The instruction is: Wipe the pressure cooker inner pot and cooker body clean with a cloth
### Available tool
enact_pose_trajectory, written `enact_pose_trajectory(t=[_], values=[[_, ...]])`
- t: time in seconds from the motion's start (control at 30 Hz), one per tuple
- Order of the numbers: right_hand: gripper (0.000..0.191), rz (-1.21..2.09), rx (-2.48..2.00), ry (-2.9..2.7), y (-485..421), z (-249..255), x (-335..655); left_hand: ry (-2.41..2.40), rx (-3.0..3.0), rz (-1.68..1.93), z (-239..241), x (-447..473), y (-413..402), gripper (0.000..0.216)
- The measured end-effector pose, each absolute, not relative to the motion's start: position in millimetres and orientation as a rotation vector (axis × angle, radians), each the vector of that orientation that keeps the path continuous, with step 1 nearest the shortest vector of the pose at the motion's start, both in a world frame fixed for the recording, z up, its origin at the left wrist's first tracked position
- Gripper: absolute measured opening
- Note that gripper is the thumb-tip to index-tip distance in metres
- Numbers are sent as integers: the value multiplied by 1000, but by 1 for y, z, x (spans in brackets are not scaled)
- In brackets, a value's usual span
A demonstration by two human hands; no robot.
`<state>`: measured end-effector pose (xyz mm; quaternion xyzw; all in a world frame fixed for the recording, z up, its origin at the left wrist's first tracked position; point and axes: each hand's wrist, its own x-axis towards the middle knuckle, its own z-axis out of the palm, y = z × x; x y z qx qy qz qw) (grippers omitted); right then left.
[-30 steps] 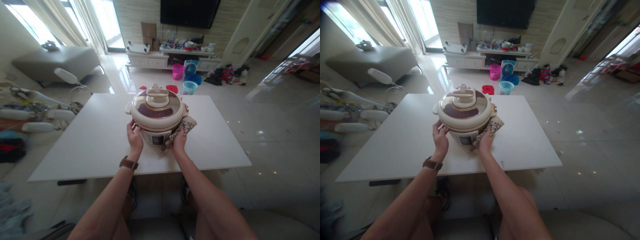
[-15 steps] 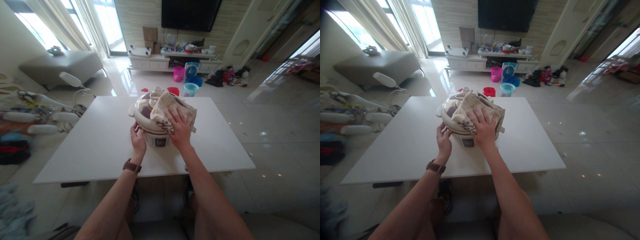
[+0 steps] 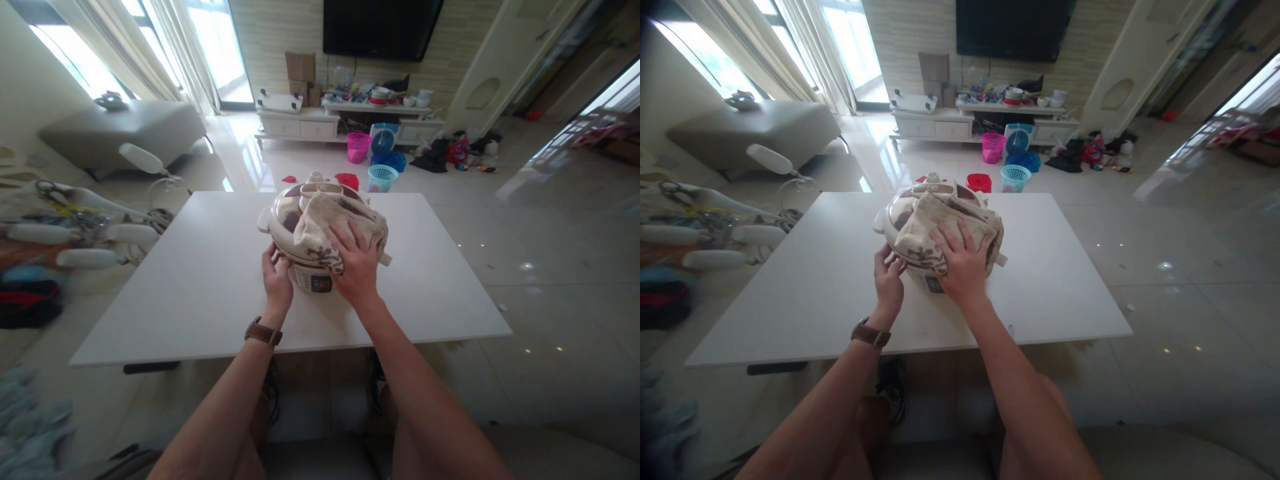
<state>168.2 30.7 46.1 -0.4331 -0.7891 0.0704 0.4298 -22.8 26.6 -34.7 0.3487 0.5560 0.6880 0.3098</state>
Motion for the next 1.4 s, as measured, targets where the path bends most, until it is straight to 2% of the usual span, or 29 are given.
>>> enact_pose_trajectory(t=[0.23,0.43,0.53,0.67,0.9,1.23,1.4], values=[[54,254,-1203,-1544,67,39,192,1499,968,1796,-37,-23,25,55],[57,192,-1205,-1988,32,48,166,1505,954,1792,-36,-24,25,57],[61,147,-1196,-1997,28,42,164,1498,960,1782,-35,-27,25,55],[60,251,-1226,-1595,39,17,171,1484,956,1763,-34,-29,24,55],[59,827,-1365,-829,-5,-24,144,1482,962,1794,-36,-26,26,54],[50,1010,-1603,-423,54,-56,176,1524,956,1804,-36,-25,27,52],[54,1048,-1491,-267,23,-56,151,1544,944,1808,-35,-25,28,49]])
